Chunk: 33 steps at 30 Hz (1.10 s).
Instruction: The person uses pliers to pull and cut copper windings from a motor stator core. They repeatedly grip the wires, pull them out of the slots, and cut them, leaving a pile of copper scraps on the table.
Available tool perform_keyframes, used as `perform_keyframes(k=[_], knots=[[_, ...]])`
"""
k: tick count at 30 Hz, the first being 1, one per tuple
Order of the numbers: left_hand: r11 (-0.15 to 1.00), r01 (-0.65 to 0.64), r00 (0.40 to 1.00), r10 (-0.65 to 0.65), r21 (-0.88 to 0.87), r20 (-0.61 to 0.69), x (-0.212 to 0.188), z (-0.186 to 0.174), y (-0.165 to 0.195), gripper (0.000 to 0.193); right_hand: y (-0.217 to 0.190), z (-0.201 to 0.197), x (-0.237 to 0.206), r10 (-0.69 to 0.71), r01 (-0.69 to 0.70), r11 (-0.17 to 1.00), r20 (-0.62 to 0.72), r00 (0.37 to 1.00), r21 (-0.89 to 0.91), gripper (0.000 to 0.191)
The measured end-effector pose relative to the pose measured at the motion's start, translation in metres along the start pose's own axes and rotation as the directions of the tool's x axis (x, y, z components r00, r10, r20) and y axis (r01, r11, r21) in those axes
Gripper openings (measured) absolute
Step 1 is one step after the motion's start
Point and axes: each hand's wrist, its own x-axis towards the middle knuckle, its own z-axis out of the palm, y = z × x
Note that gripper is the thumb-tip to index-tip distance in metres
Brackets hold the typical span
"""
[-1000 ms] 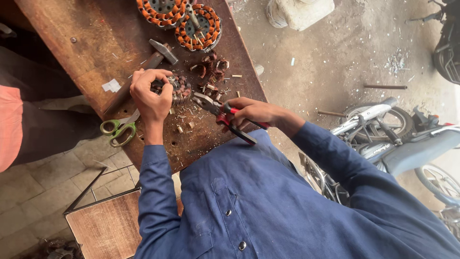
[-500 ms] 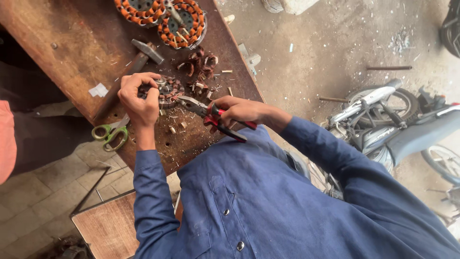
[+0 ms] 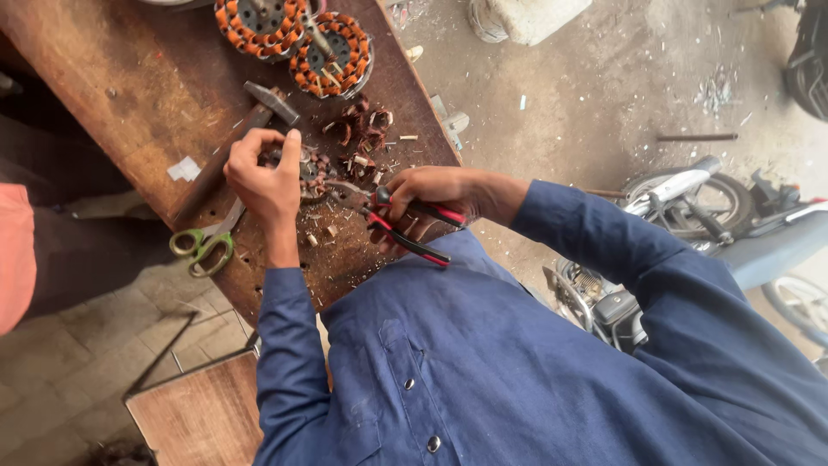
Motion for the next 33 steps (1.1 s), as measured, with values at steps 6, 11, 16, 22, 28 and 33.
perform_keyframes(k=[6, 11, 16, 22, 28, 33], knots=[[0.999, 0.002, 0.999, 0.0, 0.042, -0.045, 0.002, 0.0, 0.0, 0.02, 0.009, 0.017, 0.009, -0.256, -0.048, 0.718, -0.327, 0.91, -0.695, 0.033], [0.997, 0.082, 0.996, -0.082, 0.013, -0.02, 0.003, 0.0, 0.0, 0.02, 0.006, 0.009, 0.018, -0.181, 0.109, 0.937, -0.197, 0.964, -0.332, 0.032], [1.0, 0.006, 0.999, -0.005, 0.02, -0.039, -0.001, 0.0, -0.001, 0.02, 0.015, 0.009, 0.021, -0.334, 0.195, 0.841, -0.2, 0.921, -0.505, 0.036], [0.993, 0.081, 0.997, -0.081, -0.087, -0.006, 0.004, -0.002, -0.001, 0.02, 0.037, 0.011, 0.011, -0.595, 0.25, 0.585, -0.199, 0.778, -0.771, 0.059], [0.988, 0.046, 0.997, -0.055, -0.148, -0.056, 0.0, 0.002, 0.0, 0.015, 0.055, -0.003, 0.007, -0.093, 0.041, 0.973, -0.224, 0.97, -0.229, 0.041], [0.986, 0.029, 0.995, -0.044, -0.162, -0.088, 0.003, -0.001, -0.004, 0.046, 0.058, 0.004, 0.017, -0.118, 0.065, 0.969, -0.216, 0.969, -0.24, 0.029]])
